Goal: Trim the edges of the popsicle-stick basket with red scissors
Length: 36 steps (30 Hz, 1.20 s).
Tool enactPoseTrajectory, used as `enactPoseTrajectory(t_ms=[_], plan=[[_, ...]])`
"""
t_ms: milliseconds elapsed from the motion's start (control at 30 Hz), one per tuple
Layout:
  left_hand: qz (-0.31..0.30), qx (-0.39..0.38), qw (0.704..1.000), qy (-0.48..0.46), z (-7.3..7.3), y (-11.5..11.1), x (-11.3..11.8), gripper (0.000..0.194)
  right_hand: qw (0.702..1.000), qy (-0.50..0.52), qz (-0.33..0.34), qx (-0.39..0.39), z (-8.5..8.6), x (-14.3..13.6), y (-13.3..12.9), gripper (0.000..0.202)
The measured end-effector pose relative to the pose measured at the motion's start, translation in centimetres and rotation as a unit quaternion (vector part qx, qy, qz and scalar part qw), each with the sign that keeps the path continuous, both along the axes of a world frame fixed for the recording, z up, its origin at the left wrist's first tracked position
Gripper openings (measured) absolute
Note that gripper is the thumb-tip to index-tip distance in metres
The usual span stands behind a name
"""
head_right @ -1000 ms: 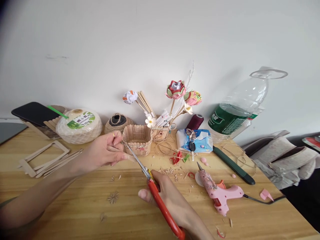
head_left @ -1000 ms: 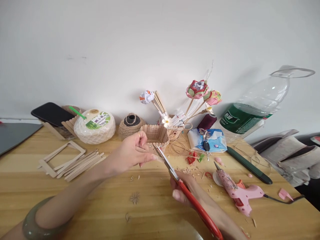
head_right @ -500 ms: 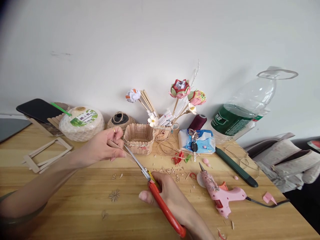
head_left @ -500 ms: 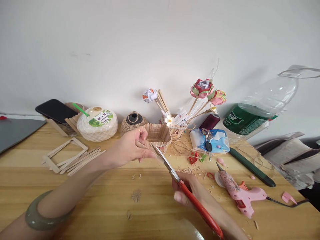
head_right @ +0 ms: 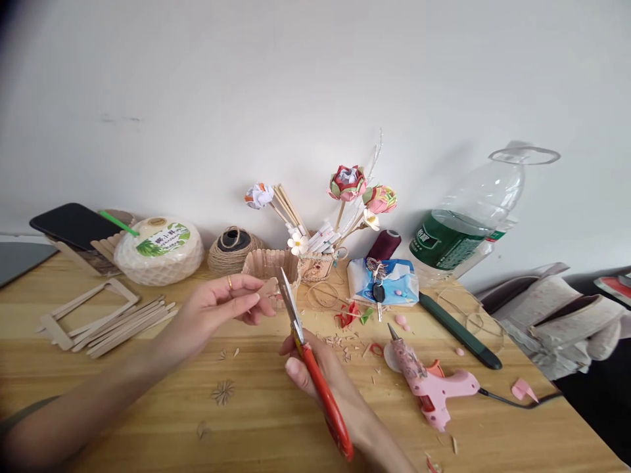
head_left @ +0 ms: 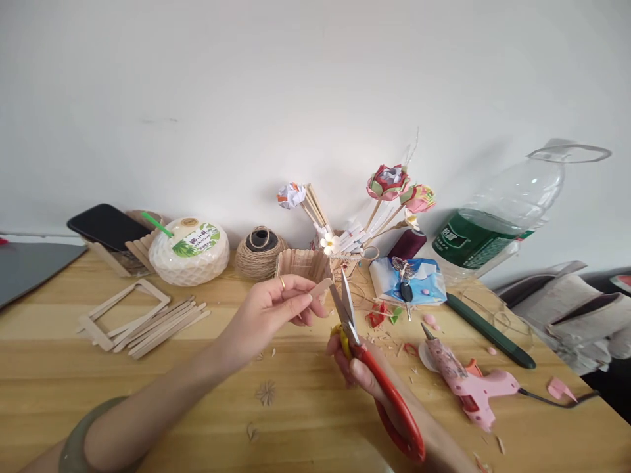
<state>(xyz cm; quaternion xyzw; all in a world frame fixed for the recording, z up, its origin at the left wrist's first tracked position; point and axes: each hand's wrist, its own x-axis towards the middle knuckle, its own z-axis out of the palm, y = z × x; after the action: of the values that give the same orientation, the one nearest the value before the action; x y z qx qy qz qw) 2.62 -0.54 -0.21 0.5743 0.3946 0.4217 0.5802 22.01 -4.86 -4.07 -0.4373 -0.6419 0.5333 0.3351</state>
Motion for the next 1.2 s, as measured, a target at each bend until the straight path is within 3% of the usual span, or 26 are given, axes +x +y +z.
enactPoseTrajectory(t_ms=[233, 367, 600, 1200], plan=[[0.069, 0.009, 0.996, 0.05, -0.3, -0.7, 1.0, 0.011, 1.0, -0.014, 0.006, -0.005, 0.6, -0.5, -0.3, 0.048], [0.05, 0.001, 0.996, 0.076, -0.5, -1.0, 1.1, 0.011, 1.0, -0.016, 0.007, 0.004, 0.6, -0.6, -0.2, 0.049], [0.017, -0.02, 0.999, 0.034, -0.7, -1.4, 1.1, 0.012, 0.998, -0.054, 0.01, 0.005, 1.3, -0.7, -0.1, 0.05], [0.0, -0.062, 0.998, 0.016, -0.9, -1.5, 1.3, 0.015, 0.995, -0.098, 0.011, 0.0, 1.3, -0.7, -0.1, 0.057]])
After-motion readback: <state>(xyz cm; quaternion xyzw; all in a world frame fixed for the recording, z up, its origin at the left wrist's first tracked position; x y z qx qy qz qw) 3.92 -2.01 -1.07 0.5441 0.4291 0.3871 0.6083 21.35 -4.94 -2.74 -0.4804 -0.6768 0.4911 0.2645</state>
